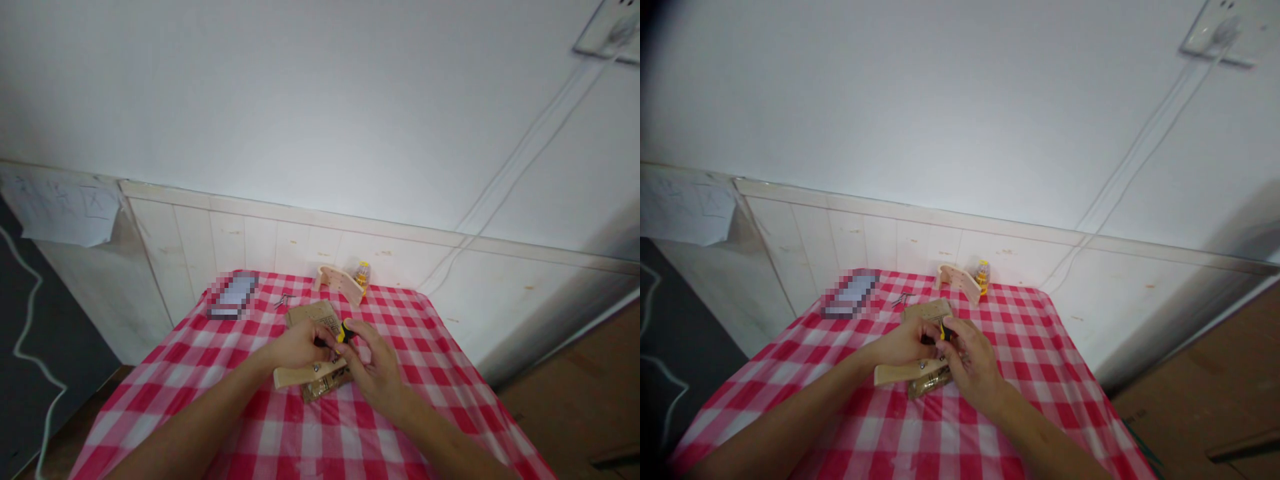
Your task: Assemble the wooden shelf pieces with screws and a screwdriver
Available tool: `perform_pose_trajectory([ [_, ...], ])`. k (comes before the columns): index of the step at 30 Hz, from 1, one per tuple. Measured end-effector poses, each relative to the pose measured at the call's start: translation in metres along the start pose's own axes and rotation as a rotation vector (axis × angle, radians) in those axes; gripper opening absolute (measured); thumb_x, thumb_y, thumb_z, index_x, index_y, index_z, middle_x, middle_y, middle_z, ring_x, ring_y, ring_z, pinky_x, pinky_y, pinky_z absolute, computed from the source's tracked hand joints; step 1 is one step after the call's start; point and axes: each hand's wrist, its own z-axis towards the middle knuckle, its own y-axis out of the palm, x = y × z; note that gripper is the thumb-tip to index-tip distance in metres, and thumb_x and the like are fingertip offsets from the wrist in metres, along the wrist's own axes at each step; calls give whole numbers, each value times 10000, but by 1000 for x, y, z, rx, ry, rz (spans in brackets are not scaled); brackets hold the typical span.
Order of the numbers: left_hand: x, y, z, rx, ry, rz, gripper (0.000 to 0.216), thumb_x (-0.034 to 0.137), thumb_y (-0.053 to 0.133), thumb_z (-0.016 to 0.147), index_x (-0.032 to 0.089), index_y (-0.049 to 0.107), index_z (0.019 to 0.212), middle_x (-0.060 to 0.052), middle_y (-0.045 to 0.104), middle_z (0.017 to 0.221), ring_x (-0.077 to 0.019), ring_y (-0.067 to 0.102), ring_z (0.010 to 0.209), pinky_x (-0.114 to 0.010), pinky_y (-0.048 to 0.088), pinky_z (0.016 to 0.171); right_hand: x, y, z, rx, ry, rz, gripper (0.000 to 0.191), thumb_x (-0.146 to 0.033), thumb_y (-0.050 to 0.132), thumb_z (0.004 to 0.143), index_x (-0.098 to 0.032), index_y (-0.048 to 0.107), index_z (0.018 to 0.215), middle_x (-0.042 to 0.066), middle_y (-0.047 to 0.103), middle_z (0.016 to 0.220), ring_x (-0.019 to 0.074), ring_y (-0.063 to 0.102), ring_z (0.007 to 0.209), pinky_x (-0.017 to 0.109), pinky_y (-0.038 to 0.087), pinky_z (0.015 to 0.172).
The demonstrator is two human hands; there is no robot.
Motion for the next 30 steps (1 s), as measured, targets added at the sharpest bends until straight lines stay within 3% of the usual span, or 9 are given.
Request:
perform_pose_trajectory([
  [10,-11,1,2,10,-14,8,195,237,691,824,129,792,952,-79,790,958,-210,690,854,-283,507,757,-1,0,-3,19,19,-24,492,-144,634,968,-305,529,1421,86,732,1222,224,742,1090,359,645,913],
  [17,-8,-3,3,-29,-53,38,150,212,685,813,146,793,893,-37,780,864,-172,666,750,-247,476,681,5,3,-8,36,86,-43,472,-183,641,967,-312,538,1409,77,736,1214,221,752,1049,358,651,890],
  [30,-4,-1,2,-40,-48,-6,204,316,730,843,166,804,961,-65,795,944,-215,694,859,-286,517,773,3,3,-5,44,132,-33,465,-179,668,954,-324,567,1384,70,752,1205,230,758,1049,378,654,890],
])
